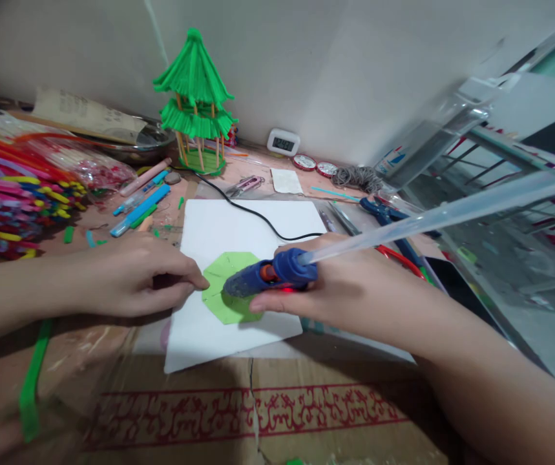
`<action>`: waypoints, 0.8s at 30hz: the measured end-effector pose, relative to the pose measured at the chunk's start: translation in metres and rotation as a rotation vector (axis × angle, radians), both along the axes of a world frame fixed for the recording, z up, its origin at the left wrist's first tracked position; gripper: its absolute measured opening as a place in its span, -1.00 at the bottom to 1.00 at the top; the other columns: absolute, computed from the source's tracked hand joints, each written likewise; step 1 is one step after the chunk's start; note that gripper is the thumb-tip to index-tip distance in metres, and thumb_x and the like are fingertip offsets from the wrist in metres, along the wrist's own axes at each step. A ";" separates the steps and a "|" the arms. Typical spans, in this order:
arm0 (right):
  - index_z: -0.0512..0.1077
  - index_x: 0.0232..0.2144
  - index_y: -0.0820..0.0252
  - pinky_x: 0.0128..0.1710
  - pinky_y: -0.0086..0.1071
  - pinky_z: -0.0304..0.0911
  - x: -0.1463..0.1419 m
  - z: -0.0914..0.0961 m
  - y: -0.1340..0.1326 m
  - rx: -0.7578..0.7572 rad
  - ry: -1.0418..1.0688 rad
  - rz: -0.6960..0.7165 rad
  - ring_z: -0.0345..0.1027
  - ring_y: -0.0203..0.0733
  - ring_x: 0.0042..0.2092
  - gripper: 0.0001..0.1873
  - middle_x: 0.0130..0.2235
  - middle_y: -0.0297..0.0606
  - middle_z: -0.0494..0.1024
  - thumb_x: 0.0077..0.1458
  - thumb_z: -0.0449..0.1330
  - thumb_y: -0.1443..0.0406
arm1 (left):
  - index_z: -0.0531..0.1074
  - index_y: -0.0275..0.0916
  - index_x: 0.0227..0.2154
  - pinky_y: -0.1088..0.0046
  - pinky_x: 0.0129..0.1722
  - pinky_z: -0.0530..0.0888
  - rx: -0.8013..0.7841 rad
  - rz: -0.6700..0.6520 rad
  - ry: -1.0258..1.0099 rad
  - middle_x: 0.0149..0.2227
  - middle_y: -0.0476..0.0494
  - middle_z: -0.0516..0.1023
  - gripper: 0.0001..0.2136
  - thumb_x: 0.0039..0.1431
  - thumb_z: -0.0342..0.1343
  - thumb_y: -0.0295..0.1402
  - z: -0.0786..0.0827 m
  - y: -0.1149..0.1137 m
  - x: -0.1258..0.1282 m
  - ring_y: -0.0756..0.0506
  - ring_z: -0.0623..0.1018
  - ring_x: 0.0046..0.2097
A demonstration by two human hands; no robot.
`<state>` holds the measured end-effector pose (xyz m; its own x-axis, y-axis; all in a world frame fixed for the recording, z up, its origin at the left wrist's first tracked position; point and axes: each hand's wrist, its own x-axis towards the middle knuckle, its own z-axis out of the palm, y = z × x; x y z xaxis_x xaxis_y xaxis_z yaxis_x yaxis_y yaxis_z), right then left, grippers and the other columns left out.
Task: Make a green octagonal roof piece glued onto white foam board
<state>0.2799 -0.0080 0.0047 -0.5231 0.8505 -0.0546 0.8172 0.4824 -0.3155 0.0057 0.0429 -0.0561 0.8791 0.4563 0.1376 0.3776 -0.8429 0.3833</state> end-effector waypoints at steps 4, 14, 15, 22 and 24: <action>0.60 -0.42 0.03 -0.55 -0.34 0.00 0.002 0.002 0.000 0.053 -0.023 0.021 0.28 -0.20 -0.52 -0.61 -0.55 -0.35 0.50 0.08 0.27 -0.12 | 0.62 -0.15 -0.22 0.52 -0.42 0.36 0.002 -0.002 0.002 -0.40 0.01 0.68 -0.75 0.17 0.07 -0.51 0.000 0.000 0.000 -0.01 0.61 -0.43; 0.60 -0.29 0.11 -0.50 -0.42 0.07 -0.001 -0.004 0.000 -0.112 0.093 0.035 0.20 -0.33 -0.53 -0.54 -0.51 -0.40 0.50 0.10 0.26 -0.13 | 0.61 -0.17 -0.22 0.52 -0.44 0.34 -0.011 -0.016 -0.012 -0.42 -0.01 0.66 -0.76 0.16 0.07 -0.51 -0.003 0.001 0.000 0.00 0.58 -0.46; 0.61 -0.28 0.11 -0.51 -0.43 0.07 -0.001 -0.004 0.000 -0.117 0.094 0.032 0.21 -0.33 -0.53 -0.54 -0.50 -0.39 0.51 0.10 0.26 -0.13 | 0.61 -0.18 -0.22 0.52 -0.44 0.34 -0.015 -0.019 -0.012 -0.42 -0.01 0.67 -0.76 0.16 0.07 -0.52 -0.003 0.001 0.000 0.00 0.58 -0.46; 0.63 -0.28 0.06 -0.53 -0.40 0.07 0.006 0.001 0.002 -0.039 -0.008 0.028 0.29 -0.27 -0.54 -0.58 -0.52 -0.39 0.55 0.12 0.25 -0.10 | 0.61 -0.19 -0.21 0.52 -0.43 0.34 -0.025 -0.023 -0.005 -0.41 -0.01 0.67 -0.76 0.18 0.06 -0.51 -0.002 0.001 0.000 0.00 0.58 -0.45; 0.64 -0.32 0.05 -0.53 -0.39 0.05 0.009 0.001 0.002 0.043 -0.028 0.036 0.28 -0.27 -0.55 -0.61 -0.53 -0.38 0.54 0.11 0.27 -0.09 | 0.61 -0.18 -0.22 0.51 -0.42 0.33 -0.016 -0.020 -0.003 -0.42 -0.01 0.67 -0.76 0.17 0.06 -0.51 -0.001 0.000 0.000 -0.01 0.58 -0.45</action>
<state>0.2890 -0.0057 0.0058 -0.5521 0.8331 -0.0332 0.8073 0.5241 -0.2713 0.0059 0.0433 -0.0575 0.8877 0.4408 0.1332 0.3594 -0.8441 0.3979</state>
